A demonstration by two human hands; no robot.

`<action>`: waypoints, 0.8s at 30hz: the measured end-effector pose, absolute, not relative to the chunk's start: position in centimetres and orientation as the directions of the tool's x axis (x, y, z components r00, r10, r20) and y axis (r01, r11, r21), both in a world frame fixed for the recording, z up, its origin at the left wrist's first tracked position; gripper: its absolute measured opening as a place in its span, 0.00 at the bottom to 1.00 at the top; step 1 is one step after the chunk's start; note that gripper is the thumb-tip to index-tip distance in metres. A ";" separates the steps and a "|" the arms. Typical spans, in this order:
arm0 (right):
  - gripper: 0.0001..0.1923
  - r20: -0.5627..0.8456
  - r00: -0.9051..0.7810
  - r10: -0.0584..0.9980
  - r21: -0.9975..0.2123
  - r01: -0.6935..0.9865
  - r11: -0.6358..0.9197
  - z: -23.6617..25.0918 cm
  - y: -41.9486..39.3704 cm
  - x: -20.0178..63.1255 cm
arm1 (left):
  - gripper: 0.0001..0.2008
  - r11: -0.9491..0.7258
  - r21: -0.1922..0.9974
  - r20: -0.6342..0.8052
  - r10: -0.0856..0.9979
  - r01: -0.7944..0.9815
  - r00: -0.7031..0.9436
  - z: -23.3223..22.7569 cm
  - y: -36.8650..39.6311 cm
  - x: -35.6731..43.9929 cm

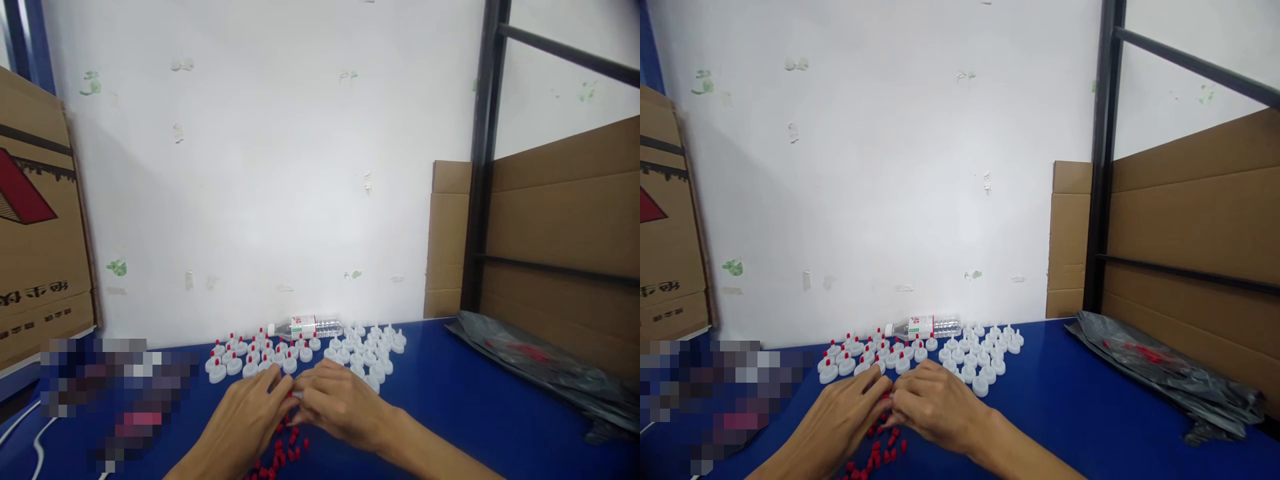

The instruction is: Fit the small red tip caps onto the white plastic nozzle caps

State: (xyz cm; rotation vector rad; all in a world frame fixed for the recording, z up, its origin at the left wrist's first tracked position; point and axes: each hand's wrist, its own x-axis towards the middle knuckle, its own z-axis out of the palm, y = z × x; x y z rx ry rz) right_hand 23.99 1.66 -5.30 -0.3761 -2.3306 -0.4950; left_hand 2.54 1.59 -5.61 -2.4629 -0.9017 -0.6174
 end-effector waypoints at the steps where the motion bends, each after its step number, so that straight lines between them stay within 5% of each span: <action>1: 0.14 0.697 -0.708 0.115 0.262 0.400 0.878 -5.3 1.7 23.9 | 0.13 -0.720 -0.202 0.525 0.493 0.664 0.694 -5.8 1.6 2.6; 6: 0.14 0.593 -0.802 0.069 0.435 0.391 0.811 -4.2 2.9 25.3 | 0.17 -0.772 0.152 0.514 0.595 0.617 0.618 -5.5 0.7 2.4; 9: 0.10 0.679 -0.691 0.248 0.328 0.587 0.740 -2.6 4.5 28.6 | 0.21 -0.694 0.301 0.498 0.699 0.654 0.513 -4.5 0.5 1.9; 15: 0.14 0.783 -0.240 0.574 -0.020 0.912 0.409 -0.9 7.5 37.1 | 0.18 -0.562 0.248 0.435 0.793 0.789 0.427 -3.6 1.8 0.8; 24: 0.10 0.657 -0.165 0.735 -0.118 0.941 0.317 -1.5 8.4 39.4 | 0.16 -0.502 0.192 0.337 0.841 0.843 0.424 -4.8 2.6 0.1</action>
